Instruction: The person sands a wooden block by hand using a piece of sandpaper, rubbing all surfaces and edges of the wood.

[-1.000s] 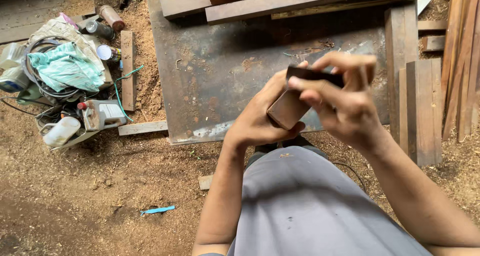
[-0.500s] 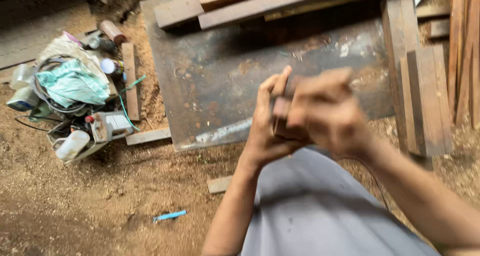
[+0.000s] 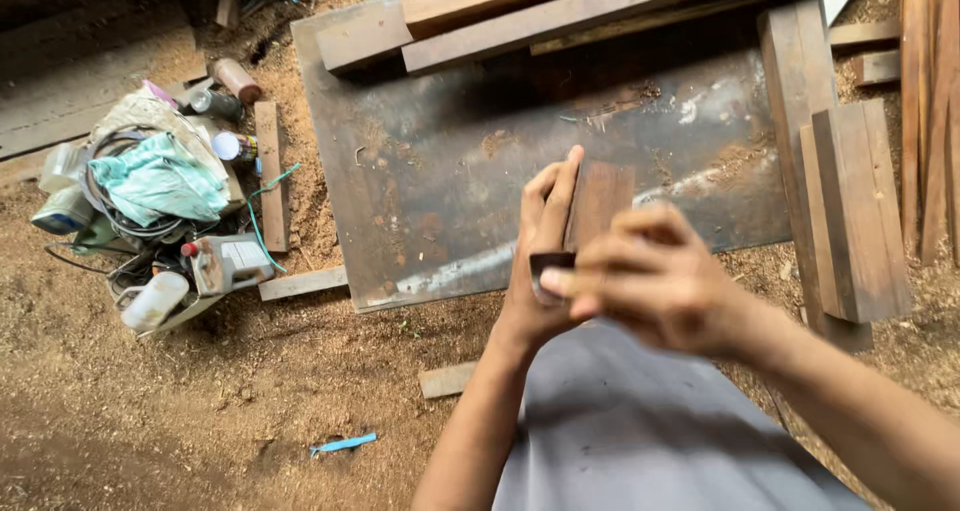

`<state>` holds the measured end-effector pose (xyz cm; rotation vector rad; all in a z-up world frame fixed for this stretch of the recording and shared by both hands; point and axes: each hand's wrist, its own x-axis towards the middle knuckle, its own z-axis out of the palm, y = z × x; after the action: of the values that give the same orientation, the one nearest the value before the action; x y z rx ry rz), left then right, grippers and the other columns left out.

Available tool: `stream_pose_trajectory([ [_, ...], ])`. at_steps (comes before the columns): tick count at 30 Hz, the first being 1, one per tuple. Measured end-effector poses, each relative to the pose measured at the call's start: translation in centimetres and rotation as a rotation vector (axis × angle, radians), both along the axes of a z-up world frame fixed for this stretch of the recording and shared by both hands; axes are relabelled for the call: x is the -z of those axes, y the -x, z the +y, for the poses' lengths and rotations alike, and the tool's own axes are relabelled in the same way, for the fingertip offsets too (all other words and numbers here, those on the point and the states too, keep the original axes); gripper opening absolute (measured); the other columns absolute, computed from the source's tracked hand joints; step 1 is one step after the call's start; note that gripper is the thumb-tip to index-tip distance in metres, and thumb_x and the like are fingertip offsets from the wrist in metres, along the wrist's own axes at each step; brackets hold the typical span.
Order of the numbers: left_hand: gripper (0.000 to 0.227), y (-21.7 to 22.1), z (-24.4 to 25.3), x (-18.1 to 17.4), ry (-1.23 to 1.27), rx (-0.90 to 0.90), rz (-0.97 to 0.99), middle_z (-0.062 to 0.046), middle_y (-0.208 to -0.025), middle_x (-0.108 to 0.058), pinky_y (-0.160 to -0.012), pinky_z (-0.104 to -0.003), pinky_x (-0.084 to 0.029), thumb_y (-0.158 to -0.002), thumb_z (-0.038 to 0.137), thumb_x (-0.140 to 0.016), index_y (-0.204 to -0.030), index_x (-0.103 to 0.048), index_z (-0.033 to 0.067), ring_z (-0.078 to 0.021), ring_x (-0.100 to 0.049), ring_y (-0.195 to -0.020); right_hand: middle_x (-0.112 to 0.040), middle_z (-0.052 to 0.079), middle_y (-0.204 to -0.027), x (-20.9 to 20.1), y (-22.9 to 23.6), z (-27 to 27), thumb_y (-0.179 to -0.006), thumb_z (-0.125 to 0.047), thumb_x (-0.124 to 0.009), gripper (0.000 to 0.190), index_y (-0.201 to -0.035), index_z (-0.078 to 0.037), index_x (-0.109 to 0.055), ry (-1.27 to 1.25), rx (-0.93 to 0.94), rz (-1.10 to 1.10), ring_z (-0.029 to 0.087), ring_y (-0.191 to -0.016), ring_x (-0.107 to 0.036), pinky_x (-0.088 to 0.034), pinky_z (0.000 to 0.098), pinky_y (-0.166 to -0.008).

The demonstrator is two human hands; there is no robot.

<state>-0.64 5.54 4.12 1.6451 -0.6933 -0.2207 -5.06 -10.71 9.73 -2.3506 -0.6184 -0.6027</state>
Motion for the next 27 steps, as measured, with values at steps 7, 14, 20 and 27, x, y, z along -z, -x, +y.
stream_pose_trajectory([
  [7,0.102,0.0,-0.2,1.0,-0.049,-0.032,-0.101,-0.018,-0.153,-0.043,-0.123,-0.041,-0.043,-0.079,0.021,-0.084,-0.165,-0.031,0.0094,-0.0313,-0.046,-0.140,-0.069,-0.005,-0.092,-1.3,2.0,0.9,-0.089,-0.035,-0.078,0.030,-0.111,-0.015,-0.080,0.120,-0.075,0.054,0.021,-0.100,-0.053,-0.043,0.0361,-0.085],
  [14,0.109,0.0,-1.0,-0.6,-0.073,0.023,-0.003,-0.020,-0.151,-0.043,-0.113,-0.042,-0.048,-0.064,0.030,-0.093,-0.155,-0.038,0.0044,-0.0355,-0.052,-0.135,-0.069,-0.001,-0.096,-1.5,-1.3,-3.0,-0.095,-0.025,-0.075,0.026,-0.118,-0.013,-0.077,0.083,0.054,0.115,0.022,-0.103,-0.053,-0.042,0.0392,-0.092],
  [20,0.094,1.3,-2.6,-0.2,-0.060,0.027,-0.097,-0.021,-0.151,-0.041,-0.119,-0.047,-0.044,-0.064,0.024,-0.091,-0.143,-0.043,0.0064,-0.0393,-0.044,-0.141,-0.071,-0.003,-0.094,-1.4,-1.2,-5.3,-0.091,-0.019,-0.076,0.014,-0.104,-0.023,-0.079,0.319,0.010,0.055,0.019,-0.104,-0.055,-0.040,0.0429,-0.089],
  [27,0.094,1.5,-4.5,0.3,-0.096,0.003,-0.392,-0.026,-0.148,-0.043,-0.113,-0.050,-0.041,-0.048,0.022,-0.093,-0.131,-0.052,0.0137,-0.0418,-0.043,-0.133,-0.067,-0.002,-0.086,-1.3,-0.2,-5.7,-0.084,-0.019,-0.078,0.020,-0.104,-0.021,-0.081,0.335,0.034,0.040,0.021,-0.104,-0.053,-0.039,0.0420,-0.090],
])
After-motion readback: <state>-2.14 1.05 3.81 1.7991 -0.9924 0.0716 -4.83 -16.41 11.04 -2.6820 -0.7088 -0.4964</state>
